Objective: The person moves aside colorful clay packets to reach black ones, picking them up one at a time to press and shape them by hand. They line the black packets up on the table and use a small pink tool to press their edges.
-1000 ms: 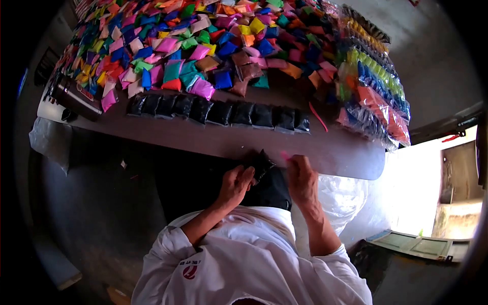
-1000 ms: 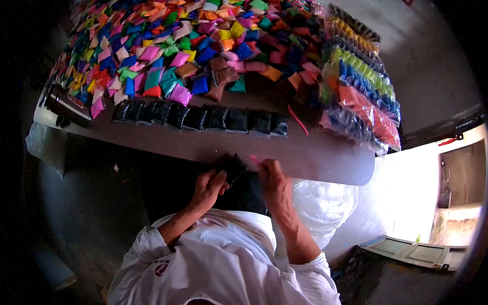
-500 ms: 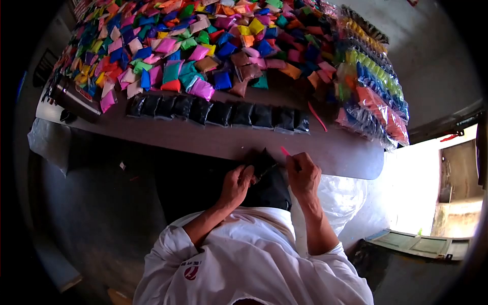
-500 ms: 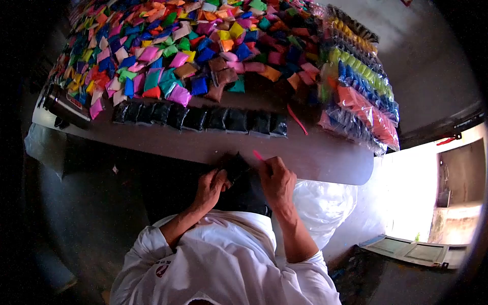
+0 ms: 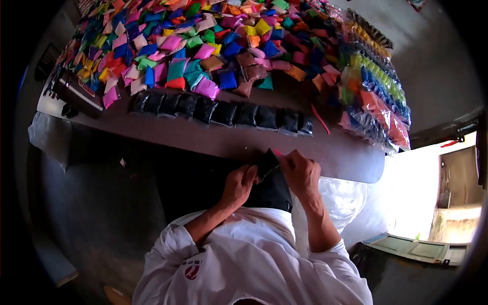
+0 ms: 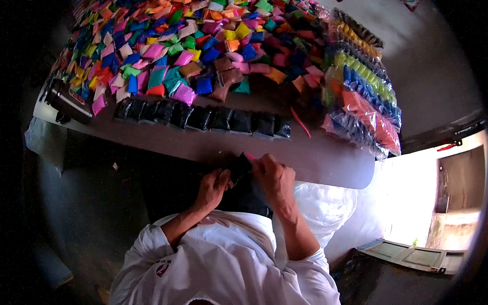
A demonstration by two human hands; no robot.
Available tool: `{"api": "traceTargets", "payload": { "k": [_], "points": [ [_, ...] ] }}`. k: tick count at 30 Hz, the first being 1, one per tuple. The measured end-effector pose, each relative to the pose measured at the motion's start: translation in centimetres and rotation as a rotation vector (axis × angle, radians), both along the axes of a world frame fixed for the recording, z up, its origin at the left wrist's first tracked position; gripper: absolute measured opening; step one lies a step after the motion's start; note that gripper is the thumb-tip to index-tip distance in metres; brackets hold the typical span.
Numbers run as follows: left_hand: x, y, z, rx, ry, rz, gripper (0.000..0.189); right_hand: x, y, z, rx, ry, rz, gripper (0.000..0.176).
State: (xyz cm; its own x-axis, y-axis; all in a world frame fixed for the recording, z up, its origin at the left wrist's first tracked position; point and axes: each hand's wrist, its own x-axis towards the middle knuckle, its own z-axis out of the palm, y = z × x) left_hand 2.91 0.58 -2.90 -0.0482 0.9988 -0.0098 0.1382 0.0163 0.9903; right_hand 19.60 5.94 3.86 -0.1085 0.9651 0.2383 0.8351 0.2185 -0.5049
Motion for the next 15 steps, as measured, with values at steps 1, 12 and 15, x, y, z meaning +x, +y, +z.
{"api": "traceTargets", "payload": {
  "k": [1,12,15],
  "points": [
    [0.0,0.0,0.2,-0.039,-0.005,-0.015,0.04,-0.5,-0.5,0.2,0.049,0.02,0.102,0.017],
    [-0.2,0.3,1.1,0.02,0.074,-0.072,0.035,-1.7,0.3,0.9,0.001,-0.076,0.171,0.017],
    [-0.1,0.5,1.1,0.029,0.085,-0.075,0.034,-1.4,1.0,0.5,0.034,-0.091,0.154,0.017]
  ]
}}
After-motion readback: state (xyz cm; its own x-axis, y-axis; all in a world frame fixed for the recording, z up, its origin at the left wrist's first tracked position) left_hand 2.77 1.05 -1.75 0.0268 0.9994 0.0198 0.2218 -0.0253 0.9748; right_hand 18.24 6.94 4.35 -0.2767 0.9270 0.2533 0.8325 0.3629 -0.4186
